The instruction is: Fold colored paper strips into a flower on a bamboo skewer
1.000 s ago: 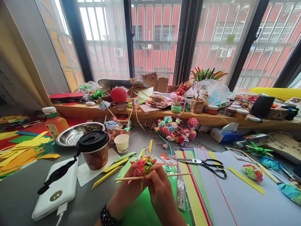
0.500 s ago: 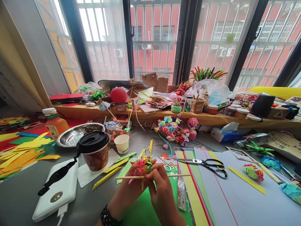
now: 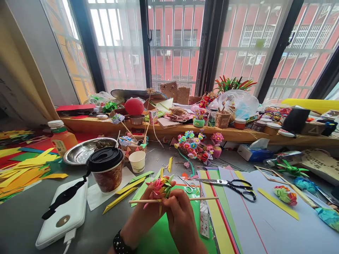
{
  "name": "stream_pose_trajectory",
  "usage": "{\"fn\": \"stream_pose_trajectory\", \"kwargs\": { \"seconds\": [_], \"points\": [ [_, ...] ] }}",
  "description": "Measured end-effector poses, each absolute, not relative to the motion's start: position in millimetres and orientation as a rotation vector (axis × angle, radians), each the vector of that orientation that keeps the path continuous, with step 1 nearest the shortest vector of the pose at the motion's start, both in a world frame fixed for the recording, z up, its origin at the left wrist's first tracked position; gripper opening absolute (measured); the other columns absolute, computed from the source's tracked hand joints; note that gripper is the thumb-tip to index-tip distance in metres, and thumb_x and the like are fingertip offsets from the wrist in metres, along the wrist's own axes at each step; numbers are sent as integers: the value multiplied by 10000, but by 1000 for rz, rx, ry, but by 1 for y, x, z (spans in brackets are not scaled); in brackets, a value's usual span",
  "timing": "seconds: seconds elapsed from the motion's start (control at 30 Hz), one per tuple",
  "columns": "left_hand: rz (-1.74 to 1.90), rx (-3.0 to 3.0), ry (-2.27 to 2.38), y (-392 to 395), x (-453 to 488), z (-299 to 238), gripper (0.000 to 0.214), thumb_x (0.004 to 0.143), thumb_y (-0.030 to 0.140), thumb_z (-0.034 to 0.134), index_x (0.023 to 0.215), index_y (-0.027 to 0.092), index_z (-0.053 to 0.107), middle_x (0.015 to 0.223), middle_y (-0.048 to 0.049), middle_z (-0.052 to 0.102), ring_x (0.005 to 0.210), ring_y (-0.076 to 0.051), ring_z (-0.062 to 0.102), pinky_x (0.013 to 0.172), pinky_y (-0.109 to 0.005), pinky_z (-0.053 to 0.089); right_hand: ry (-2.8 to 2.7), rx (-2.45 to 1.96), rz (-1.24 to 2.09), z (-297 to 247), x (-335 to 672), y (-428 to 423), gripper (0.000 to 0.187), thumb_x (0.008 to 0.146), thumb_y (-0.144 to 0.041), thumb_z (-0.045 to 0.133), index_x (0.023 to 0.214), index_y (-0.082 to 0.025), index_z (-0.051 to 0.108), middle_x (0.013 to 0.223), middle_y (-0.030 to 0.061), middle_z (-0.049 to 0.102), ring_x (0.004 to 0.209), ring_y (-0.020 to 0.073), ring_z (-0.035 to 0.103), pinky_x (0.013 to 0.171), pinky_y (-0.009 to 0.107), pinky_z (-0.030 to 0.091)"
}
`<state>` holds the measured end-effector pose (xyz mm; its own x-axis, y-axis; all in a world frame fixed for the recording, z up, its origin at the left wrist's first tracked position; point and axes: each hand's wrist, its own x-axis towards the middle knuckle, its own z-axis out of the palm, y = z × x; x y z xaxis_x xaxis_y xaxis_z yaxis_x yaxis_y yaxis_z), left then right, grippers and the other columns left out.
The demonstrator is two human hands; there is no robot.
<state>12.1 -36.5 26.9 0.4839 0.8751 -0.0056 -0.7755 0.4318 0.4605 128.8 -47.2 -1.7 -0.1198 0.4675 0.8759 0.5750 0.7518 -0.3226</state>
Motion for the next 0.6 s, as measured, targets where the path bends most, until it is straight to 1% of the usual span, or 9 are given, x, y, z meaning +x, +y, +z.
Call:
{"fn": "stream_pose_trajectory", "kwargs": {
  "seconds": [0.17, 0.4, 0.6],
  "points": [
    [1024, 438, 284, -36, 13, 26, 271, 849, 293, 433, 950, 131, 625, 843, -76, 665, 791, -166, 602, 714, -259, 421, -1754, -809, -156, -1, 129, -48, 150, 823, -101, 460, 727, -197, 523, 743, 12, 489, 653, 125, 523, 558, 237, 477],
    [1024, 475, 240, -36, 13, 22, 269, 825, 336, 475, 973, 165, 621, 833, -53, 668, 788, -178, 607, 746, -282, 405, -1745, -789, -281, -3, 127, -49, 139, 817, -96, 479, 735, -193, 535, 719, 5, 477, 668, 127, 520, 591, 251, 467],
    [1006, 481, 225, -36, 13, 27, 271, 801, 343, 516, 925, 141, 646, 860, -59, 667, 784, -157, 599, 726, -249, 413, -1744, -801, -255, -4, 129, -48, 143, 829, -114, 476, 728, -195, 535, 716, 1, 480, 648, 118, 523, 565, 236, 469]
  ]
}}
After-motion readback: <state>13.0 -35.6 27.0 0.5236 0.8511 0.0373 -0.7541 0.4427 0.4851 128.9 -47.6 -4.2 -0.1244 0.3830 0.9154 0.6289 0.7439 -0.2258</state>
